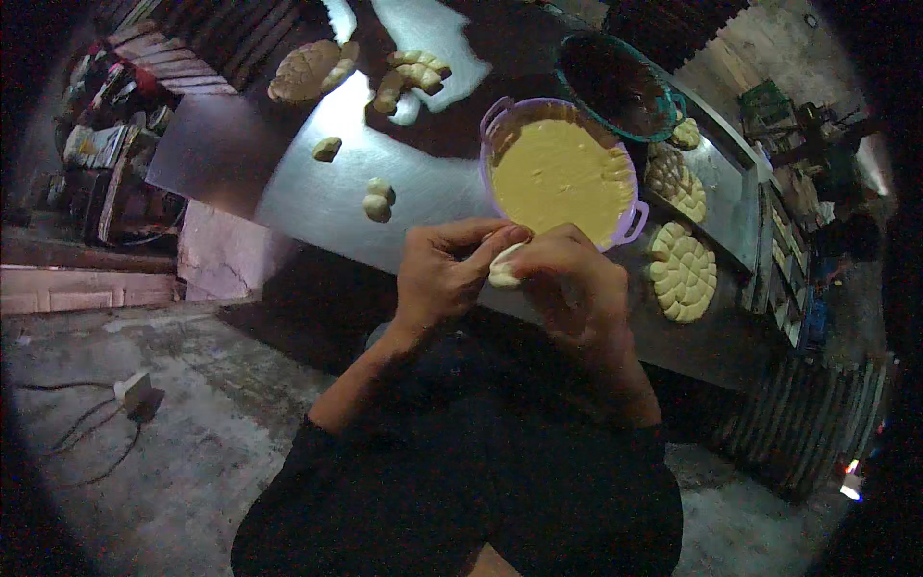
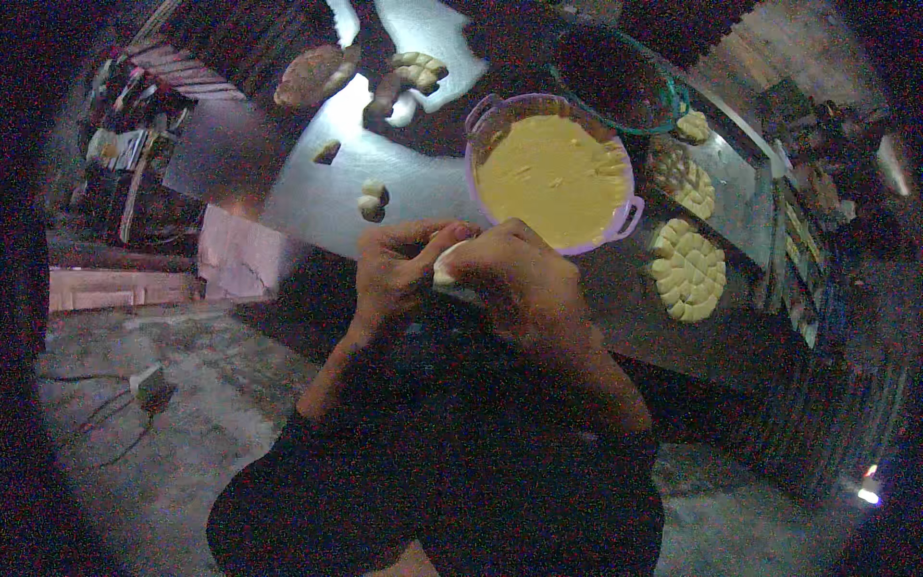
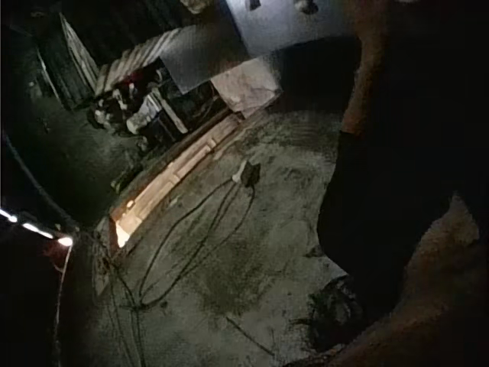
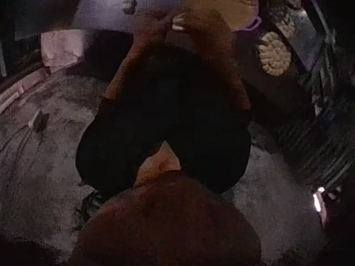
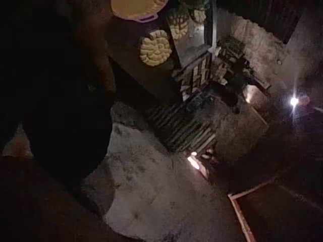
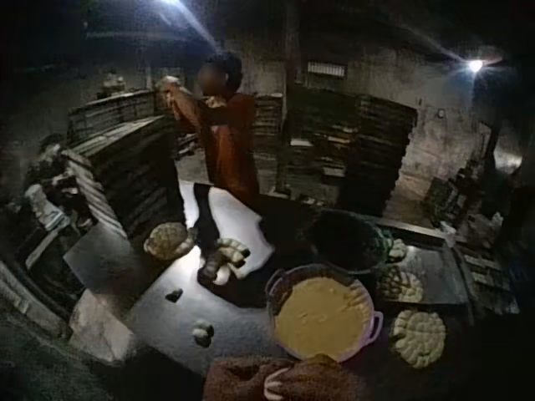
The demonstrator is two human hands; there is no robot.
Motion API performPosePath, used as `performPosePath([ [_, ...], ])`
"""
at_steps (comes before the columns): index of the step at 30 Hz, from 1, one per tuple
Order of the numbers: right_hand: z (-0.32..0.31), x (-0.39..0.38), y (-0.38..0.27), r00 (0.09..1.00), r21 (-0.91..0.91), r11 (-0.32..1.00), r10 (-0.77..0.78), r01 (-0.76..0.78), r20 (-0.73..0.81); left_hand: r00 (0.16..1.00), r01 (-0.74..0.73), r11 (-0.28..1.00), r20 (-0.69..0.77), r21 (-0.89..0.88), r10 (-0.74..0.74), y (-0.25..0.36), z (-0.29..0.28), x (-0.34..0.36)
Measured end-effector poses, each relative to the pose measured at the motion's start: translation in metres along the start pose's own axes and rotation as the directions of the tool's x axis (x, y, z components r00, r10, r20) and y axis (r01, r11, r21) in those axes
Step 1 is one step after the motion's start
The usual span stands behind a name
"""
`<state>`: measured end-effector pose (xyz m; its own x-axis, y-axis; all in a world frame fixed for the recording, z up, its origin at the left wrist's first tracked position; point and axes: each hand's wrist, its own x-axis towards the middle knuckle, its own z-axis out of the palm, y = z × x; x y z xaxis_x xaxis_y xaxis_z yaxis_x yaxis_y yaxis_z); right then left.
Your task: The person fills small pieces of dough with a dark paste by hand, pinches them shut, and arranges them into patterns on a metal table. The person then lifts the assembled dough shapes and places them into a wooden tray.
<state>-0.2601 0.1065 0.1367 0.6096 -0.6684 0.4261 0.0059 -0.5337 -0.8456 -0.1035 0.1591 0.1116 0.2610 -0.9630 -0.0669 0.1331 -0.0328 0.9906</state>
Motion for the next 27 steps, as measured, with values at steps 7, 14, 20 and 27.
performPosePath([
  [7,0.004,0.018,-0.002,0.996,-0.329,0.944,-0.004,0.032,0.087,0.964,-0.179,0.961,0.155,-0.211,0.214,-0.007,-0.03,-0.009],
  [14,0.052,0.045,0.027,0.984,0.109,0.988,0.093,-0.11,0.152,0.989,0.133,0.982,0.081,-0.132,-0.123,-0.013,-0.077,0.02],
  [20,0.093,0.078,0.056,0.933,-0.385,0.923,0.152,-0.016,0.327,0.875,0.475,0.855,0.222,-0.21,-0.431,-0.039,-0.148,0.04],
  [27,0.194,0.051,0.12,0.626,0.371,0.538,0.759,-0.757,0.179,0.98,0.188,0.952,0.015,0.24,-0.197,-0.112,-0.195,0.05],
])
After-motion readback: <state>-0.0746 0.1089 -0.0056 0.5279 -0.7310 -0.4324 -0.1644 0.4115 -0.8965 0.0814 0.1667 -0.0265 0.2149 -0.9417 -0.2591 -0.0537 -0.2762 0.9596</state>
